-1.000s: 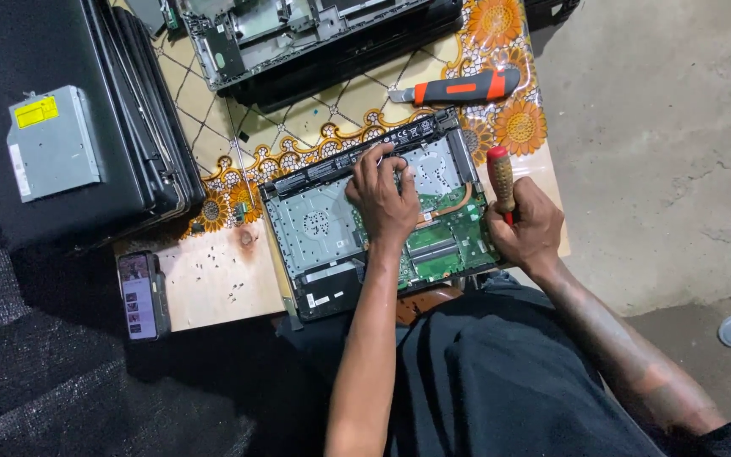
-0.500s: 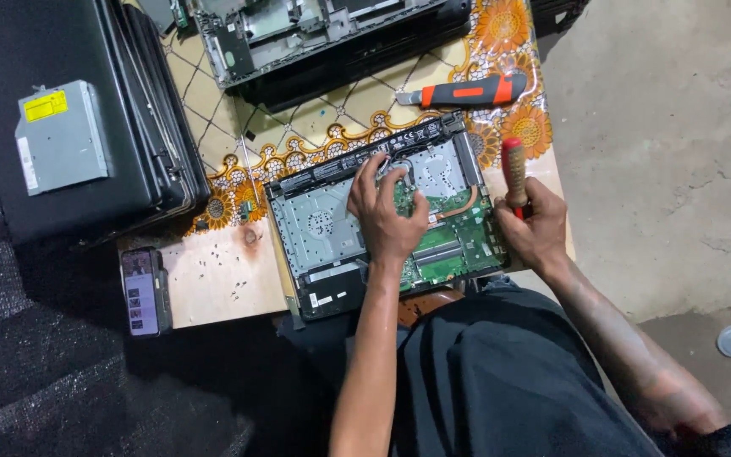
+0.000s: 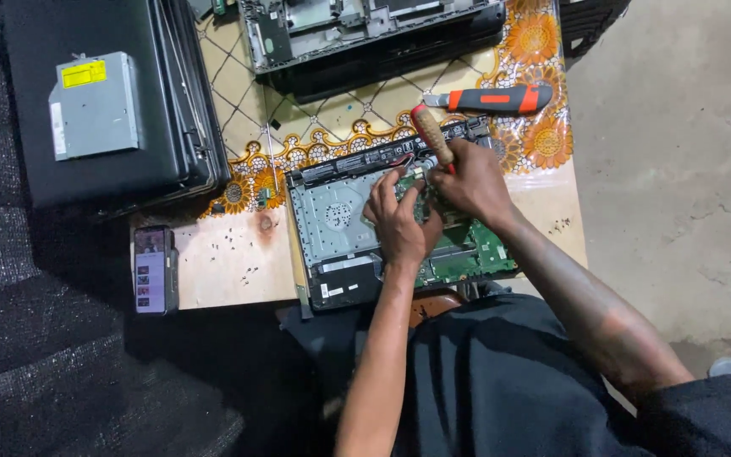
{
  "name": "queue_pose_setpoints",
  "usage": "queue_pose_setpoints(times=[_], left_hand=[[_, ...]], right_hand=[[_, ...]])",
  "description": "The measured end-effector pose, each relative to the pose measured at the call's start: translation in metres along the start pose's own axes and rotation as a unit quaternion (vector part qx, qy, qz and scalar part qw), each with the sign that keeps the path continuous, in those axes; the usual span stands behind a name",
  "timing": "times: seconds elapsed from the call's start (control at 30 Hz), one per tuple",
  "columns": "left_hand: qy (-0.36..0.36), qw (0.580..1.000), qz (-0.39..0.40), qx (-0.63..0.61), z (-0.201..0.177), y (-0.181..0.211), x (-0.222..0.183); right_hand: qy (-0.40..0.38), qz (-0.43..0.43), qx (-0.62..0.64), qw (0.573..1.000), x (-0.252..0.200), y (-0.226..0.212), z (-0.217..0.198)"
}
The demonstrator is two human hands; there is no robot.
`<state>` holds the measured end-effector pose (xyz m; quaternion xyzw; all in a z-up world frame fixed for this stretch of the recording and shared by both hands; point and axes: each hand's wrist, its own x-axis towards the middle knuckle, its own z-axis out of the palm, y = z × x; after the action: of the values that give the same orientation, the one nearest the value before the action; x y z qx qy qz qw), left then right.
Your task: Disassembling a laptop by unscrewing internal components like the motherboard and heat sink using a screwdriver.
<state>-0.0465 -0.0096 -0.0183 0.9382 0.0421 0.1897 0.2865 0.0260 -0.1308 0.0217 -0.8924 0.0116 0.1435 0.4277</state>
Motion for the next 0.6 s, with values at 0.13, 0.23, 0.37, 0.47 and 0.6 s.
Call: queue_pose_setpoints(times=[0.13, 0.23, 0.37, 0.47, 0.6], left_hand=[[0.007, 1.000, 0.002, -0.008, -0.005, 0.008, 0.003], [0.005, 1.000, -0.010, -0.014, -0.005, 0.008, 0.004], [-0.001, 1.000, -0.011, -0.010, -0.006, 0.008, 0.004], [-0.005, 1.000, -0.019, -0.019, -0.006, 0.008, 0.003], [-0.016, 1.000, -0.016, -0.002, -0.007, 0.006, 0.003]], right_hand=[[0.003, 0.025, -0.024, 0.999, 0.004, -0.010, 0.001], [0.010, 0.024, -0.033, 0.999, 0.011, -0.007, 0.003], [-0.012, 0.008, -0.047, 0.999, 0.019, -0.004, 0.002], [-0.045, 0.014, -0.034, 0.998, 0.022, 0.002, 0.003], [-0.070, 0.031, 0.019, 0.997, 0.017, -0.007, -0.005]])
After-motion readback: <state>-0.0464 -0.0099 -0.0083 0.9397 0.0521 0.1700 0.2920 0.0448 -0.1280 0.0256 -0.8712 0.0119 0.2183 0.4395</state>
